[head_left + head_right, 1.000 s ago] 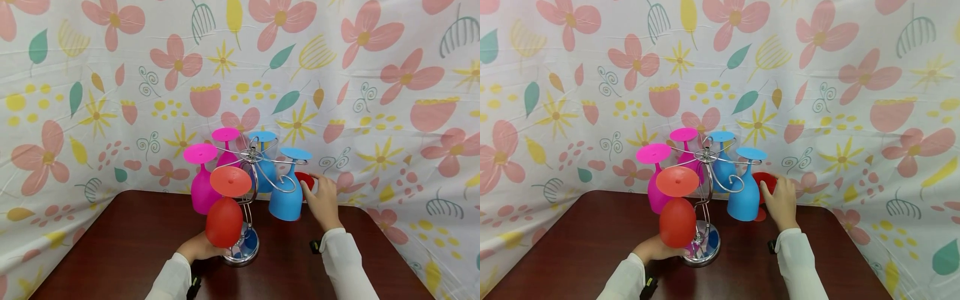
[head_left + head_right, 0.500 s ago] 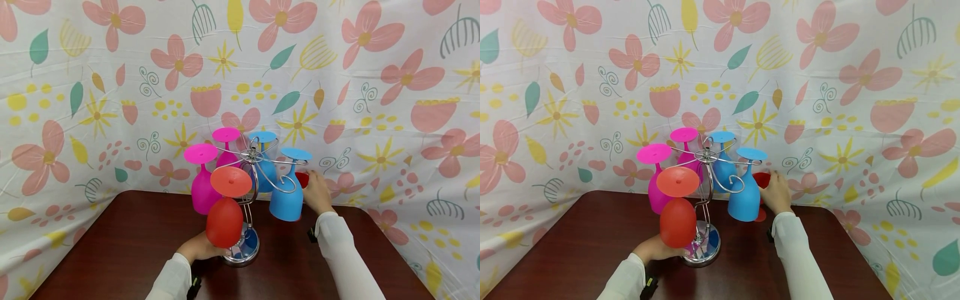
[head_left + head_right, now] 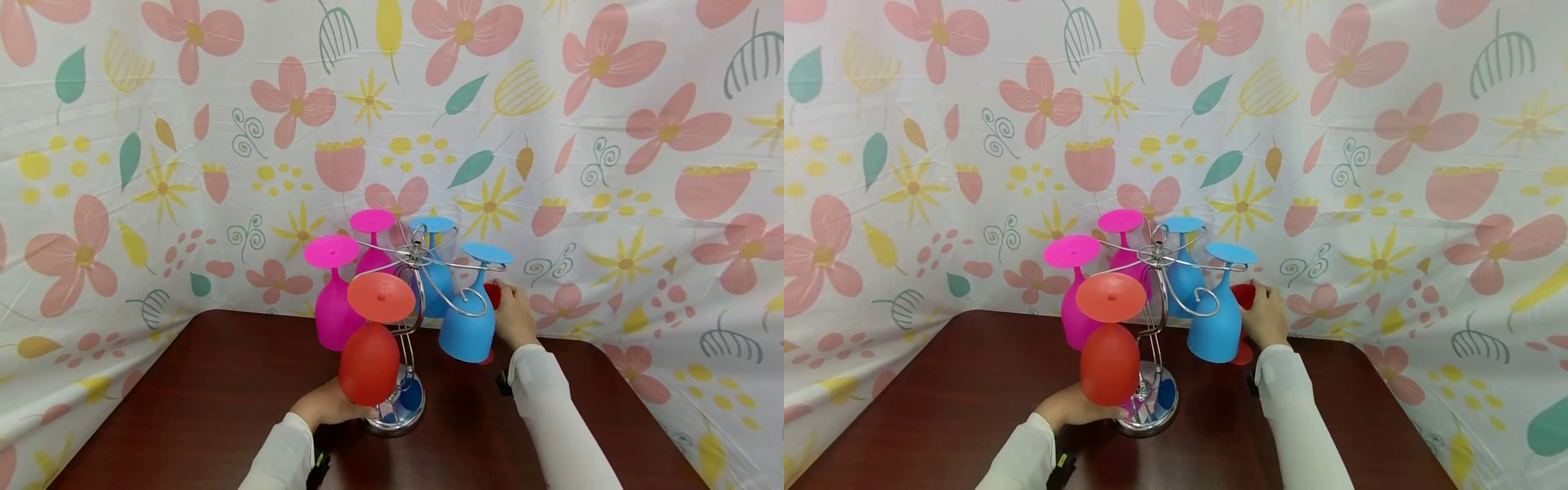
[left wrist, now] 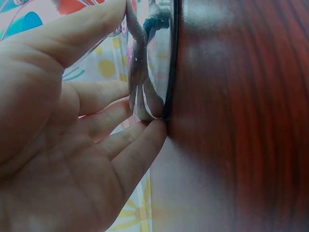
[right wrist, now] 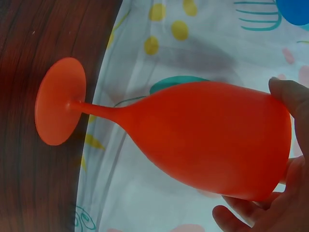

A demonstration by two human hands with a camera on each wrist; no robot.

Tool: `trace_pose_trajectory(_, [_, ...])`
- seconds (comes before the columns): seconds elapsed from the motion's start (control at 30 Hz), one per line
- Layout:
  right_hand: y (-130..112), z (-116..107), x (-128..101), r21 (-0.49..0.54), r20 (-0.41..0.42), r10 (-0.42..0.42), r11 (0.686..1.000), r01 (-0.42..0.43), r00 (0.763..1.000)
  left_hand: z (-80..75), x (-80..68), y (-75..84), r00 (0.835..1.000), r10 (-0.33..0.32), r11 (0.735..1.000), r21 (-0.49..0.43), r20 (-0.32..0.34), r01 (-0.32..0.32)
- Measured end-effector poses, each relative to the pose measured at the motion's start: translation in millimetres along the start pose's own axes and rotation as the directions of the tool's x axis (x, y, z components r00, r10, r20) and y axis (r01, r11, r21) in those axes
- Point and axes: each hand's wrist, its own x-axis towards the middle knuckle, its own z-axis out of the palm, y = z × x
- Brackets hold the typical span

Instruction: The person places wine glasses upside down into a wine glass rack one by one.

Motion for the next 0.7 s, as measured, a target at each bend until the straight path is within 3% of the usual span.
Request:
trace_pose_trajectory(0.47, [-2.3,-5.2,0.5,-0.072,-0.006,0.021,0.997,-0.021,1.0,-1.0,-0.8,4.1,1.0,-0.002,1.0,-0.02,0.001,0.002])
trace_pose_trajectory(0.7, [-5.8,-9.8,-0.3,-0.162,0.042,0.011,0.987,-0.004,0.999,-0.6,-0.7,5.2,1.0,0.0,1.0,-0.011,0.003,0.0])
